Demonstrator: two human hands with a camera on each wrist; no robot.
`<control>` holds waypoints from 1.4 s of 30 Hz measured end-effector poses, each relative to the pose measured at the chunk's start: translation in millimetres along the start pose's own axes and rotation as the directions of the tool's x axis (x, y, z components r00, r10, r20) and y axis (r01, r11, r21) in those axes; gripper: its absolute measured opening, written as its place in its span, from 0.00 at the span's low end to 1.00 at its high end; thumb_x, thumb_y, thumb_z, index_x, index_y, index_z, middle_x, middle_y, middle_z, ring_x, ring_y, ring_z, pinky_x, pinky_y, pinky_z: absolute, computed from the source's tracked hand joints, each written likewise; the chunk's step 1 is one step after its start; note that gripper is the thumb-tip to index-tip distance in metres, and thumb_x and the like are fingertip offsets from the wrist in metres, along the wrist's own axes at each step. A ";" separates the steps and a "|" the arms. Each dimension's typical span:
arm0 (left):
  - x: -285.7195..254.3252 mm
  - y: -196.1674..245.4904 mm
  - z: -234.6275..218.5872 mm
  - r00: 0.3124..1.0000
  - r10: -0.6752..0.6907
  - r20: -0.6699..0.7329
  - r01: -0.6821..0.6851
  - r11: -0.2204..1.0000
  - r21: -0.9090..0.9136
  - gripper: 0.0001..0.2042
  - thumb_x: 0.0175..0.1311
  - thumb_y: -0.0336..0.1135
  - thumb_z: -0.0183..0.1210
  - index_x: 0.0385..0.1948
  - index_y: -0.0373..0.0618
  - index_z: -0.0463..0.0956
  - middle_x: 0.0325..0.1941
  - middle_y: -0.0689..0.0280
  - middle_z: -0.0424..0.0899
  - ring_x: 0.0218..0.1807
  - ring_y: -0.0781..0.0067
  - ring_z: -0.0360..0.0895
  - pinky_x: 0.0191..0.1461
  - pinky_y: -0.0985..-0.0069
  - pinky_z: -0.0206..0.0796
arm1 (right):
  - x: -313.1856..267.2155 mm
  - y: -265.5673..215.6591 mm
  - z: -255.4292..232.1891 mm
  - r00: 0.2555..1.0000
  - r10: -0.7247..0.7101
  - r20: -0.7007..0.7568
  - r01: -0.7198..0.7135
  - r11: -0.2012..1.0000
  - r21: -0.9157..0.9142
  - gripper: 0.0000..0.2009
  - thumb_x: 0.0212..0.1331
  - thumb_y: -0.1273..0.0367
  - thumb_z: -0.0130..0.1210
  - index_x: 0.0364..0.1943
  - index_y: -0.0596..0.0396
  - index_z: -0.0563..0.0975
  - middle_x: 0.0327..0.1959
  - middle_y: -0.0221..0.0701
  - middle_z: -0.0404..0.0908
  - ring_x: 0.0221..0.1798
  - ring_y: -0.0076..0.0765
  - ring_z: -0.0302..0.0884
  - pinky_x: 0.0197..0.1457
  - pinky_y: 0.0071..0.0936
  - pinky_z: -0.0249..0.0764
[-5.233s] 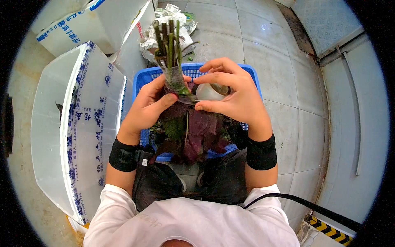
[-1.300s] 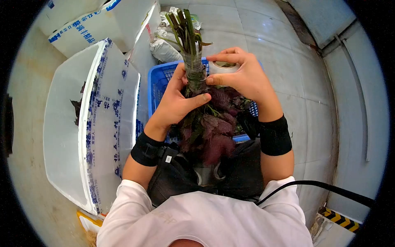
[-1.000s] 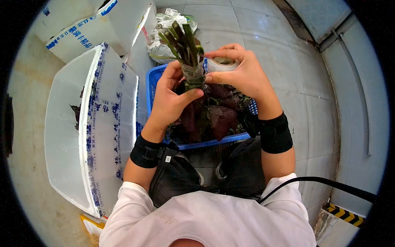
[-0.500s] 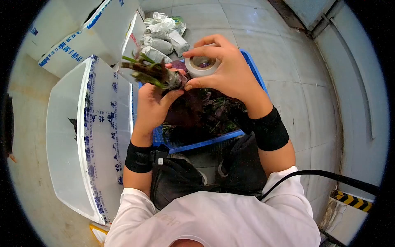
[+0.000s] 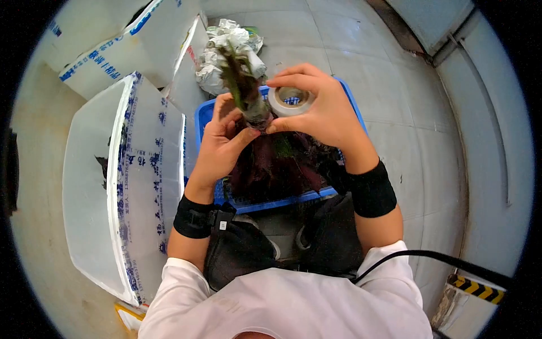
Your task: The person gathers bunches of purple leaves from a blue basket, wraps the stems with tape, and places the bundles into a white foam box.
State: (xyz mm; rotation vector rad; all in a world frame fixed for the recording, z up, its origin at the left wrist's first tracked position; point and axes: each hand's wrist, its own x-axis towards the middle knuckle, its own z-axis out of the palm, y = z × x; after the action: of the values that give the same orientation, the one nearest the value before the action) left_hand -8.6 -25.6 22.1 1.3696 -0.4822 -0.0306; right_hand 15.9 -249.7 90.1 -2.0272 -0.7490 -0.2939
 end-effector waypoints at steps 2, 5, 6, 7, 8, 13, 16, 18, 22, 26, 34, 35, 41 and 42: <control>1.8 5.7 2.5 0.974 0.223 -0.038 -0.204 0.937 0.283 0.20 0.62 0.28 0.68 0.58 0.46 0.82 0.55 0.64 0.82 0.60 0.65 0.74 0.70 0.66 0.59 | -0.6 -3.9 1.2 0.997 0.049 -0.054 -0.048 0.999 0.021 0.30 0.34 0.68 0.82 0.48 0.58 0.86 0.53 0.33 0.83 0.55 0.36 0.83 0.60 0.31 0.77; 2.6 22.6 2.2 0.908 0.417 0.030 -0.327 0.664 0.673 0.25 0.58 0.34 0.71 0.60 0.51 0.82 0.55 0.67 0.85 0.66 0.60 0.70 0.74 0.60 0.46 | 0.3 -2.9 4.4 0.995 0.037 -0.094 -0.035 0.999 0.019 0.30 0.34 0.70 0.82 0.49 0.59 0.85 0.54 0.35 0.82 0.55 0.36 0.82 0.59 0.30 0.78; 2.0 24.1 3.4 0.892 0.452 -0.009 -0.304 0.615 0.728 0.26 0.57 0.35 0.72 0.61 0.52 0.82 0.55 0.68 0.86 0.67 0.61 0.70 0.75 0.59 0.43 | 2.1 -2.9 5.9 0.991 0.020 -0.134 -0.014 0.999 0.044 0.30 0.34 0.71 0.82 0.50 0.59 0.85 0.54 0.35 0.81 0.55 0.37 0.82 0.59 0.30 0.78; 1.4 21.2 -0.5 0.920 0.392 0.026 -0.291 0.634 0.717 0.29 0.56 0.40 0.74 0.63 0.51 0.79 0.63 0.65 0.83 0.70 0.60 0.68 0.74 0.58 0.42 | 2.2 -6.5 6.8 0.992 0.011 -0.123 -0.006 0.999 0.042 0.30 0.34 0.71 0.82 0.50 0.59 0.85 0.54 0.35 0.81 0.55 0.37 0.82 0.59 0.30 0.78; 0.9 22.6 1.1 0.917 0.400 0.018 -0.290 0.631 0.719 0.29 0.56 0.40 0.74 0.63 0.51 0.79 0.63 0.65 0.83 0.70 0.60 0.68 0.74 0.58 0.42 | 2.3 -11.6 8.5 0.986 0.011 -0.169 -0.007 1.000 0.022 0.30 0.34 0.71 0.81 0.49 0.59 0.84 0.54 0.36 0.81 0.55 0.36 0.82 0.58 0.30 0.78; -3.0 9.1 16.8 0.916 0.401 0.015 -0.287 0.630 0.721 0.42 0.54 0.49 0.75 0.71 0.44 0.66 0.70 0.59 0.74 0.74 0.55 0.66 0.77 0.51 0.39 | 0.1 -17.8 17.7 0.974 0.038 -0.222 -0.047 0.998 -0.036 0.27 0.35 0.71 0.80 0.46 0.60 0.84 0.53 0.37 0.80 0.54 0.37 0.81 0.57 0.31 0.78; 0.9 -3.3 16.7 0.933 0.359 0.005 -0.279 0.714 0.642 0.43 0.56 0.46 0.74 0.73 0.48 0.60 0.72 0.59 0.71 0.73 0.51 0.66 0.77 0.44 0.38 | 1.6 -20.4 21.7 0.979 0.033 -0.200 -0.047 0.997 -0.064 0.27 0.35 0.71 0.80 0.46 0.60 0.84 0.53 0.37 0.80 0.54 0.38 0.82 0.57 0.31 0.78; 2.0 -12.0 18.0 0.891 0.455 0.002 -0.332 0.648 0.685 0.46 0.54 0.37 0.76 0.74 0.43 0.57 0.69 0.56 0.73 0.74 0.54 0.65 0.79 0.50 0.42 | -2.0 -20.9 24.7 0.978 0.057 -0.200 -0.066 0.997 -0.040 0.26 0.36 0.71 0.80 0.46 0.59 0.84 0.54 0.37 0.80 0.55 0.38 0.82 0.57 0.32 0.79; 4.4 -12.1 17.5 0.929 0.369 -0.015 -0.328 0.842 0.429 0.40 0.55 0.22 0.69 0.72 0.43 0.58 0.63 0.55 0.75 0.65 0.57 0.75 0.71 0.63 0.62 | 2.0 -19.5 21.2 0.980 0.056 -0.192 -0.061 0.998 -0.019 0.26 0.36 0.71 0.80 0.46 0.58 0.85 0.56 0.37 0.80 0.56 0.37 0.82 0.57 0.31 0.79; 4.3 -9.5 16.3 0.945 0.326 -0.017 -0.304 0.899 0.315 0.38 0.57 0.18 0.65 0.72 0.44 0.58 0.61 0.58 0.76 0.63 0.65 0.76 0.68 0.69 0.66 | 2.1 -12.4 15.6 0.983 0.090 -0.157 -0.077 0.993 0.088 0.27 0.37 0.71 0.81 0.48 0.57 0.86 0.58 0.35 0.80 0.57 0.34 0.81 0.58 0.30 0.78; 0.3 4.5 17.5 0.976 0.179 0.126 -0.188 0.980 0.062 0.37 0.61 0.16 0.62 0.73 0.46 0.57 0.62 0.63 0.75 0.64 0.73 0.74 0.69 0.70 0.65 | 0.6 2.8 0.1 0.994 0.110 -0.018 -0.107 0.985 0.137 0.27 0.35 0.73 0.80 0.48 0.57 0.87 0.57 0.34 0.80 0.56 0.35 0.81 0.62 0.32 0.75; 0.4 7.3 18.9 0.973 0.183 0.138 -0.198 0.975 0.099 0.37 0.61 0.20 0.65 0.73 0.46 0.59 0.63 0.63 0.74 0.66 0.70 0.71 0.71 0.68 0.64 | 0.1 3.9 -0.2 0.995 0.097 -0.019 -0.094 0.990 0.104 0.26 0.34 0.74 0.80 0.46 0.58 0.88 0.57 0.35 0.80 0.56 0.35 0.82 0.63 0.32 0.74; 3.4 28.3 15.4 0.936 0.326 0.135 -0.345 0.764 0.545 0.33 0.57 0.36 0.73 0.66 0.43 0.72 0.64 0.58 0.67 0.73 0.55 0.59 0.76 0.58 0.50 | -4.0 3.2 -1.6 0.987 0.152 -0.060 -0.132 0.959 0.251 0.21 0.34 0.73 0.80 0.39 0.58 0.89 0.61 0.35 0.80 0.59 0.35 0.78 0.64 0.34 0.72; 3.9 29.8 14.1 0.945 0.302 0.127 -0.299 0.640 0.708 0.32 0.55 0.40 0.75 0.63 0.43 0.76 0.65 0.55 0.65 0.73 0.50 0.57 0.77 0.56 0.46 | -4.5 1.7 -1.5 0.986 0.159 -0.054 -0.144 0.964 0.224 0.20 0.34 0.73 0.80 0.39 0.58 0.89 0.63 0.35 0.79 0.59 0.35 0.78 0.64 0.34 0.72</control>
State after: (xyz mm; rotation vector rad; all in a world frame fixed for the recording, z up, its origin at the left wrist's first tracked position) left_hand -17.5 -33.5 53.0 2.0471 -0.7663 0.4938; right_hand 13.5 -253.3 87.6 -1.8425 -0.5529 -0.1850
